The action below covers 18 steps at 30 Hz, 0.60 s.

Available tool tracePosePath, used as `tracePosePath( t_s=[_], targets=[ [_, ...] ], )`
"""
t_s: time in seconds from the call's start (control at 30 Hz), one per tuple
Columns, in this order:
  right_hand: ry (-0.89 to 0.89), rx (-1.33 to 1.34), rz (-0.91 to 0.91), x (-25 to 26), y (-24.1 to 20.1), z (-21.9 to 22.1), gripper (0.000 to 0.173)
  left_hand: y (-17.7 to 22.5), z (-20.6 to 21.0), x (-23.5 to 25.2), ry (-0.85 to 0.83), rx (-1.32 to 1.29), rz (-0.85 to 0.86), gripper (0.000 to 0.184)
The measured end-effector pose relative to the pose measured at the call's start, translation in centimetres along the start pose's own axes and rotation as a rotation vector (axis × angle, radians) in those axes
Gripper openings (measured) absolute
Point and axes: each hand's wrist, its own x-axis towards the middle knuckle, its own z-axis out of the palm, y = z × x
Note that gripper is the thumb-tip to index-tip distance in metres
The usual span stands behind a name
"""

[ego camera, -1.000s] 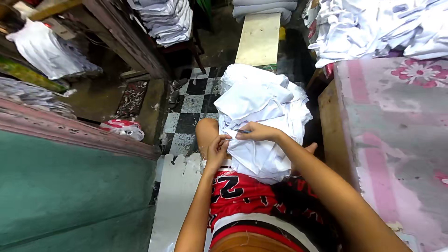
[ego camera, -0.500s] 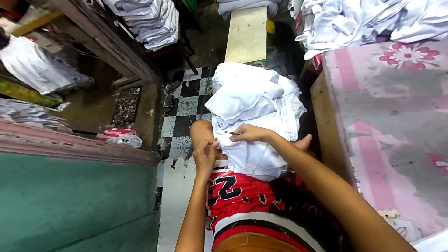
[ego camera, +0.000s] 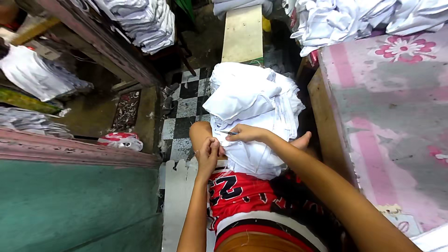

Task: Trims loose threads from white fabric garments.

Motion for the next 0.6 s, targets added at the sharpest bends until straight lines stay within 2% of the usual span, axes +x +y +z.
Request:
tracePosePath(
  t_s=[0.03,0.13,0.27,0.37,0.47,0.6],
  targets=[
    [0.001,0.002,-0.002,0.05,0.03,0.04,0.032,-0.01,0.0,0.19,0.004,0.077,0.004,0.01],
    [0.004,-0.007,-0.011,0.19,0.31,0.03,0.032,-0.37,-0.04,0.54,-0.017,0.357,0.14,0.028],
    [0.005,-0.058,0.022,0.06,0.04,0.08,0.033,0.08,0.3,0.29,0.062,0.566,0.262,0.01],
    [0.009,-0.031,0.031,0.01,0.07,0.03,0.032,-0.43,0.45,0.3,0.111,0.649,0.342,0.008],
    [0.004,-0.035,0.03,0.05,-0.17,0.09,0.033,-0.56,0.26,0.28,0.067,0.64,0.342,0.009],
    [0.093,-0.208,-0.022,0.21,0.26,-0.01,0.034,-0.35,-0.25,0.15,0.062,0.383,0.199,0.013]
  ],
)
